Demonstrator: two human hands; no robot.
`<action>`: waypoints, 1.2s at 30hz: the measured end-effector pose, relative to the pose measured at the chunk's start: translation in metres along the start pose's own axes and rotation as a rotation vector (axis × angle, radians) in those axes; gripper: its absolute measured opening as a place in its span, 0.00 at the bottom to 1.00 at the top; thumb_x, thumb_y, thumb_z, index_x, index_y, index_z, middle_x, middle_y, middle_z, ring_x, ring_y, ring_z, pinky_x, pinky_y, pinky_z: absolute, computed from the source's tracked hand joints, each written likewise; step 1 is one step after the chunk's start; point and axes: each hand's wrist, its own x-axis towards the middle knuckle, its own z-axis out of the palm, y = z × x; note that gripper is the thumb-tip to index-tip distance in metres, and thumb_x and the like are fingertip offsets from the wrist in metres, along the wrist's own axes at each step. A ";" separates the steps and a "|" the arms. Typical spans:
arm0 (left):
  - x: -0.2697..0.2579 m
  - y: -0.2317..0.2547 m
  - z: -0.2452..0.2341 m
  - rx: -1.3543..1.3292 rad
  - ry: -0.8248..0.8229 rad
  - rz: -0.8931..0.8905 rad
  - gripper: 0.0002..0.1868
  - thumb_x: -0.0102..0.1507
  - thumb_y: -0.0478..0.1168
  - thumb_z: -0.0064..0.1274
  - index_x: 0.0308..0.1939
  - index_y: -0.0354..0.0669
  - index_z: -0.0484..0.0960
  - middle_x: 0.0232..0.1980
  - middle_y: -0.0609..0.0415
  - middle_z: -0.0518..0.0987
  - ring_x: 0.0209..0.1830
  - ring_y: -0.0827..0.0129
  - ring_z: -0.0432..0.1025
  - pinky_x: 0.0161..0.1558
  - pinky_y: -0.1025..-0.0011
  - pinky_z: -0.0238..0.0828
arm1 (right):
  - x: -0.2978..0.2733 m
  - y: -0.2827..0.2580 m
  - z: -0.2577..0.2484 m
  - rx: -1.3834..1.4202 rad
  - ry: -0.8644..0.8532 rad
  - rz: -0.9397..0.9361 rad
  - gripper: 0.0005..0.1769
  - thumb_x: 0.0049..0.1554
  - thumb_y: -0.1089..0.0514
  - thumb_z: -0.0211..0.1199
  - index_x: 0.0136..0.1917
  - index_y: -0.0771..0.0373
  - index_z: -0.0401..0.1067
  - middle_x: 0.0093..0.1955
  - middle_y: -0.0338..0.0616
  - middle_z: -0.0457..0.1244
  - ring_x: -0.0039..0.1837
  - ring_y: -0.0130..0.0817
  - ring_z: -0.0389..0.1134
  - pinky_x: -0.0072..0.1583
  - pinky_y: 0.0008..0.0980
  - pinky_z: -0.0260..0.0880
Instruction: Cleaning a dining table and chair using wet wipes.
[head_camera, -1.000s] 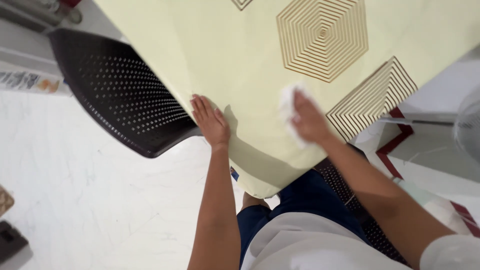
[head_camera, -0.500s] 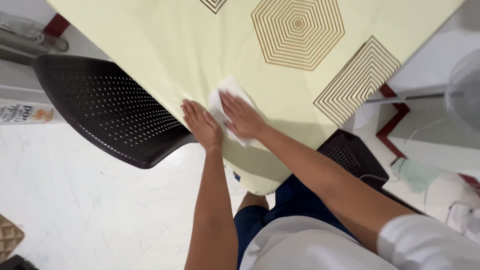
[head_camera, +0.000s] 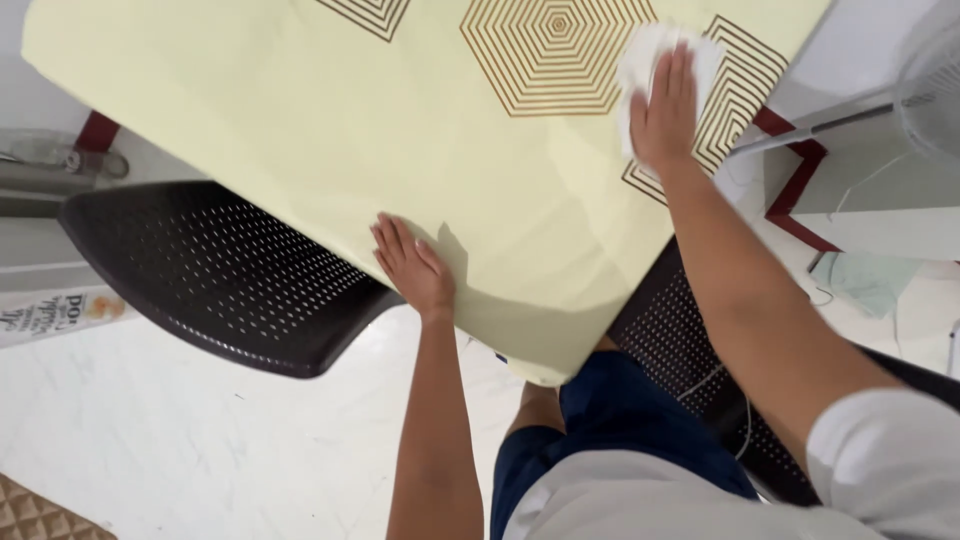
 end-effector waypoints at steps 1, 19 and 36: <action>0.000 0.001 -0.002 0.005 -0.008 -0.007 0.31 0.75 0.49 0.25 0.78 0.36 0.62 0.84 0.49 0.54 0.86 0.54 0.43 0.82 0.53 0.33 | 0.023 -0.003 0.005 0.004 -0.016 0.064 0.39 0.72 0.54 0.54 0.86 0.71 0.41 0.88 0.66 0.37 0.88 0.60 0.36 0.84 0.52 0.36; 0.000 -0.006 -0.001 -0.075 0.082 -0.167 0.36 0.75 0.55 0.22 0.81 0.34 0.50 0.85 0.40 0.47 0.86 0.47 0.41 0.82 0.51 0.33 | 0.134 -0.249 0.091 0.175 -0.148 -0.423 0.42 0.67 0.50 0.58 0.84 0.69 0.45 0.87 0.61 0.39 0.88 0.55 0.37 0.83 0.49 0.39; -0.061 -0.038 -0.031 -0.538 -0.026 -0.133 0.35 0.77 0.52 0.26 0.80 0.29 0.49 0.86 0.37 0.42 0.87 0.44 0.35 0.82 0.51 0.30 | -0.158 -0.368 0.026 0.215 -0.478 -0.303 0.40 0.71 0.47 0.43 0.86 0.70 0.38 0.90 0.51 0.34 0.89 0.41 0.33 0.84 0.42 0.31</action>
